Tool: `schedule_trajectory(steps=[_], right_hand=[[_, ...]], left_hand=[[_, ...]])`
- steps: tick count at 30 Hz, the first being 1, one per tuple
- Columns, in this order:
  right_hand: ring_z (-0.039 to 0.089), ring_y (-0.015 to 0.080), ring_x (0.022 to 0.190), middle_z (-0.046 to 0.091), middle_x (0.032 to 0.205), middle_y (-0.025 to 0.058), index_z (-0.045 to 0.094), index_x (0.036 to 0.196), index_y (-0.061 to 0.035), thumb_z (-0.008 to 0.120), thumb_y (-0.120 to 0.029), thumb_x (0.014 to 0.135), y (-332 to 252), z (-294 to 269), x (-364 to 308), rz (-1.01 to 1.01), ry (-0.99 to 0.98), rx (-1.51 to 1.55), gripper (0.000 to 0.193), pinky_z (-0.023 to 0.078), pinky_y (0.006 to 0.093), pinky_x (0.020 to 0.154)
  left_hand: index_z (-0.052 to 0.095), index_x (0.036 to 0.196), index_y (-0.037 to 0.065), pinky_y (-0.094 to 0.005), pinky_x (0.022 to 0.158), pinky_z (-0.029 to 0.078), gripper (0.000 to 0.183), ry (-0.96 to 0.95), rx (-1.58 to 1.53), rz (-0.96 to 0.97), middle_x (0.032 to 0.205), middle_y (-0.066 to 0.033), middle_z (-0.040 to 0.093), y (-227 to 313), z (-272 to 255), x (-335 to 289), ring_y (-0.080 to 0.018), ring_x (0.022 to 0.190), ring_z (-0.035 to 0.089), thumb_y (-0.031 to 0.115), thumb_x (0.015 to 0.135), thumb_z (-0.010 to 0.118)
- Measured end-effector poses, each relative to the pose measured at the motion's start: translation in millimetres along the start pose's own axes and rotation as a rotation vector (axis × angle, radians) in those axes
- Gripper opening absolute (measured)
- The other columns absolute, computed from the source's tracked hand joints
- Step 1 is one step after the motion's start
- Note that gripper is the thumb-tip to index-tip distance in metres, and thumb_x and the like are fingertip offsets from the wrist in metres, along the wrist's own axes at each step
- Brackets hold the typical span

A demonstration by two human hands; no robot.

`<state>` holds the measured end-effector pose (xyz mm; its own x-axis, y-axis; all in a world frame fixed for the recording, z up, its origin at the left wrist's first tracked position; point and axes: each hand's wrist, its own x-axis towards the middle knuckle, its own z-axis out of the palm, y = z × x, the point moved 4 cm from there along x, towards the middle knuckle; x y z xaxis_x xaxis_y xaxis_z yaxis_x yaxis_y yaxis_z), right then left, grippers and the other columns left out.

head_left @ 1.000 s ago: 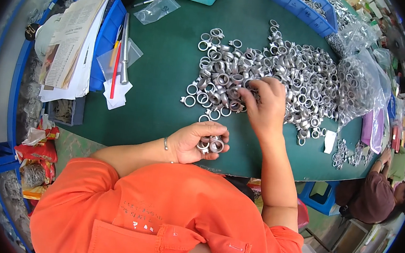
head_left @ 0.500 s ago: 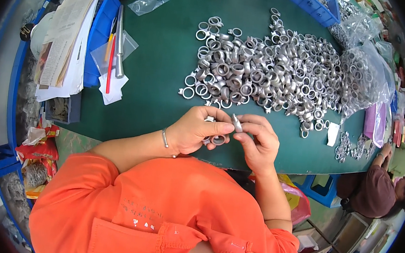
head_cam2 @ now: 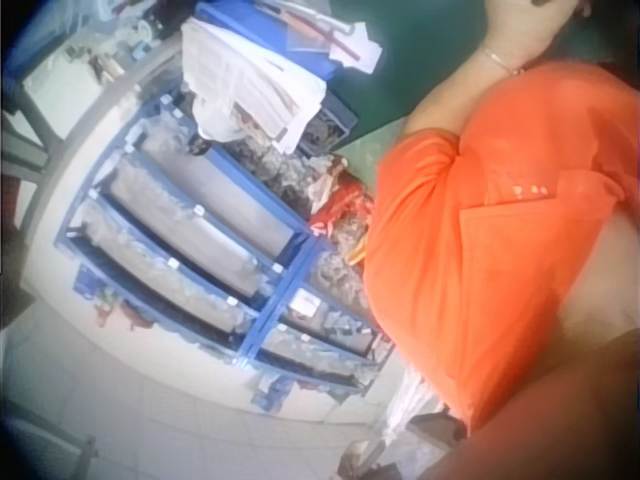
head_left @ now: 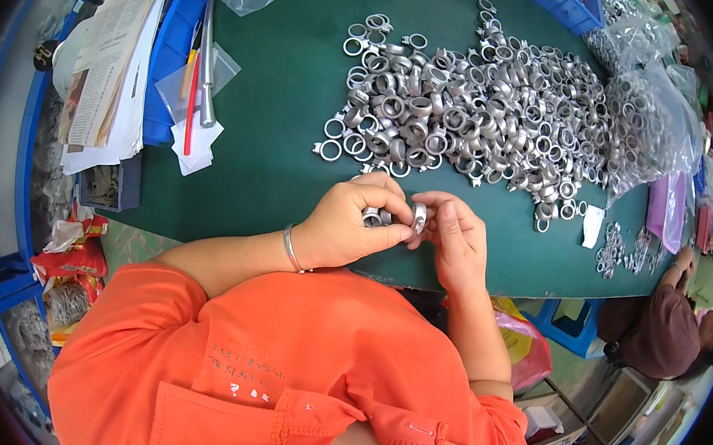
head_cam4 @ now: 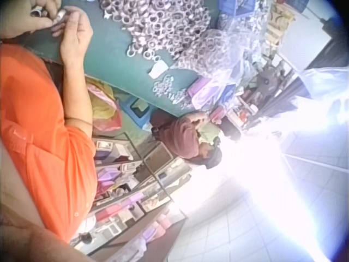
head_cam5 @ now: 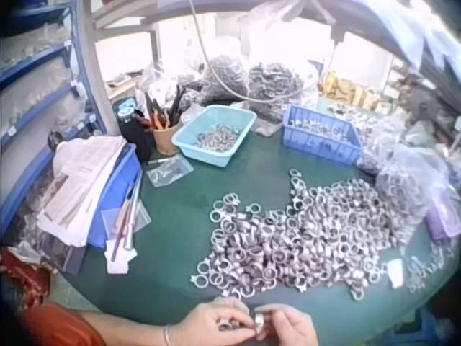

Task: The person picks up small metal rings from a pile on a green table, examines them by hand, and places some into a clear plastic bag while returning others to the pile.

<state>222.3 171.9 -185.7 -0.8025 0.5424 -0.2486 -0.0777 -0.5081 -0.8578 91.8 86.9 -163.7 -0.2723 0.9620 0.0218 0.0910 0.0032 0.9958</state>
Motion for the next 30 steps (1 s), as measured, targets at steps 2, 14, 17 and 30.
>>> schedule_trajectory(steps=[2, 14, 17, 30], right_hand=[[0.057, 0.0124, 0.070, 0.061, 0.081, 0.0082, 0.055, 0.106, 0.0047, 0.052, -0.011, 0.091, 0, 1, -1, -0.065, 0.001, -0.042, 0.022, 0.048, 0.0242, 0.062], [0.056, 0.0268, 0.105, 0.054, 0.115, 0.0207, 0.051, 0.109, 0.0013, 0.056, 0.008, 0.081, 2, 1, -4, -0.283, -0.110, 0.202, 0.029, 0.048, 0.0361, 0.087], [0.055, 0.0289, 0.105, 0.053, 0.116, 0.0216, 0.050, 0.113, 0.0016, 0.047, -0.005, 0.090, 7, 2, -1, -0.125, -0.086, 0.393, 0.025, 0.046, 0.0414, 0.090], [0.045, 0.0184, 0.068, 0.054, 0.090, 0.0104, 0.059, 0.105, -0.0109, 0.056, -0.023, 0.082, 11, -81, -106, -0.165, 0.135, 1.055, 0.026, 0.037, 0.0217, 0.043]], left_hand=[[0.067, 0.079, 0.006, -0.0278, 0.073, 0.045, 0.011, -0.002, 0.021, 0.001, 0.080, -0.0031, 0.058, 1, 1, 0, -0.0148, 0.080, 0.056, 0.004, 0.069, 0.070], [0.059, 0.079, 0.003, -0.0253, 0.067, 0.046, 0.014, 0.154, -0.046, -0.011, 0.082, -0.0044, 0.056, -3, -3, -3, -0.0132, 0.075, 0.056, -0.001, 0.070, 0.068], [0.057, 0.079, 0.003, -0.0247, 0.063, 0.048, 0.015, 0.272, 0.157, 0.235, 0.085, -0.0056, 0.055, 13, -10, 1, -0.0130, 0.077, 0.057, -0.006, 0.071, 0.066], [0.063, 0.078, 0.003, -0.0301, 0.067, 0.048, 0.012, -0.134, 0.288, 0.552, 0.081, -0.0096, 0.061, 41, 35, 32, -0.0230, 0.075, 0.060, -0.002, 0.069, 0.069]])
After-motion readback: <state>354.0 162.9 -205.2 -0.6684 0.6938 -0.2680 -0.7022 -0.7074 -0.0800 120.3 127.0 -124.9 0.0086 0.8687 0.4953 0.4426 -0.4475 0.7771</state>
